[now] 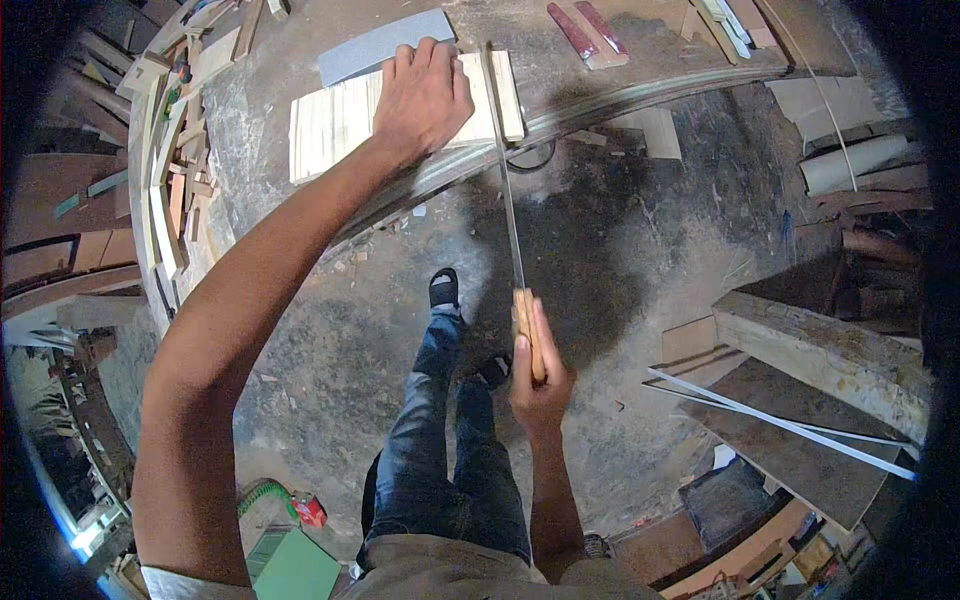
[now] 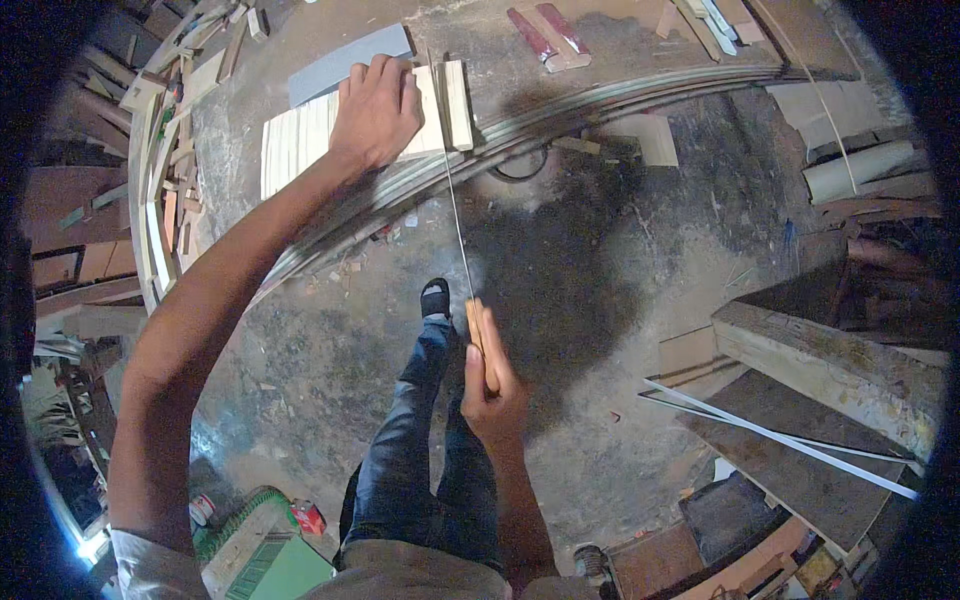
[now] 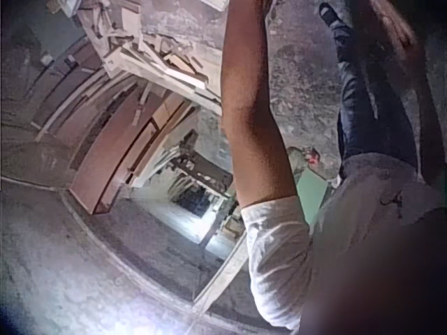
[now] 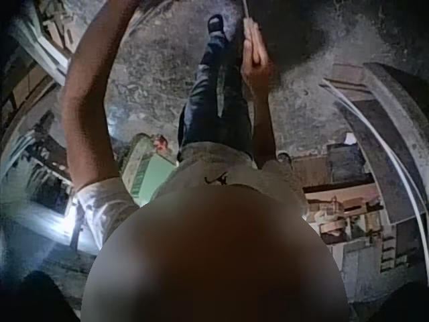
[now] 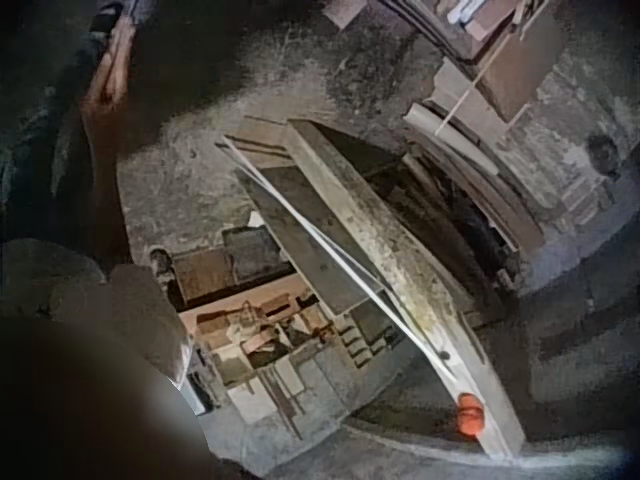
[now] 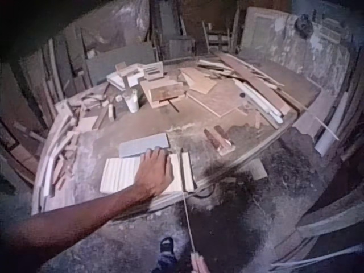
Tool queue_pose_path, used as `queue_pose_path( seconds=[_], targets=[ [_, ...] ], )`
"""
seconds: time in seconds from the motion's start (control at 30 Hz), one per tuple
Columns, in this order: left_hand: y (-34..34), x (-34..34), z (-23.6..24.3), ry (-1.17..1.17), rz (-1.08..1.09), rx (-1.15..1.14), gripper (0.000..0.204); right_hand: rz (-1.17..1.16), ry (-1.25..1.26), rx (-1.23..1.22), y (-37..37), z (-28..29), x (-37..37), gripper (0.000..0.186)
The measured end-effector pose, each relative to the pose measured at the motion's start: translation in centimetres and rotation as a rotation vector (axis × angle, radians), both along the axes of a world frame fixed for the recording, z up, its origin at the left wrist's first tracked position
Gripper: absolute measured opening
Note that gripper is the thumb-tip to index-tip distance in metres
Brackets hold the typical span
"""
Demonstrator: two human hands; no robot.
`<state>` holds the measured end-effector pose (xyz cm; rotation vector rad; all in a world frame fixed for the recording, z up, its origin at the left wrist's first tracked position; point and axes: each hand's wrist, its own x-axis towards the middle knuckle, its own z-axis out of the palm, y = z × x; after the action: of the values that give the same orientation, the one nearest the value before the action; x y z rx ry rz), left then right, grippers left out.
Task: Using a hand saw to cut a small block of wood and then smoothing it with a sanding block.
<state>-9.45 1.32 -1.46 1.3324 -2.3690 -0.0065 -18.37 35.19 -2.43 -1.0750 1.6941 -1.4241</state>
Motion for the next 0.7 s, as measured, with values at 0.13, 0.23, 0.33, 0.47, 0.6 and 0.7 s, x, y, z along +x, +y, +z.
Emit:
queue_pose_path(
  seconds=[0.13,0.23,0.33,0.47,0.6,0.7],
  targets=[
    [0.3,-0.5,-0.5,0.040,-0.015,0.002,0.037,-0.008,0.003,0.002,-1.6,-0.4,-0.6,0.046],
    [-0.8,-0.5,-0.3,0.028,-0.005,-0.021,0.036,-0.020,-0.040,0.016,-1.5,-0.5,-0.5,0.046],
    [-0.3,-0.1,-0.3,0.018,-0.035,-0.011,0.035,0.014,-0.066,0.013,-0.8,1.3,0.7,0.048],
    [-0.2,-0.4,0.0,0.024,-0.049,-0.006,0.032,-0.012,-0.085,0.065,-0.9,2.1,1.2,0.048],
    [2.7,-0.1,0.4,0.041,-0.098,0.054,0.031,-0.012,0.008,0.124,2.6,1.9,2.4,0.047],
    [2.6,-0.2,0.2,0.008,-0.110,0.009,0.030,-0.055,-0.019,0.121,0.6,2.3,2.6,0.047]
  ],
)
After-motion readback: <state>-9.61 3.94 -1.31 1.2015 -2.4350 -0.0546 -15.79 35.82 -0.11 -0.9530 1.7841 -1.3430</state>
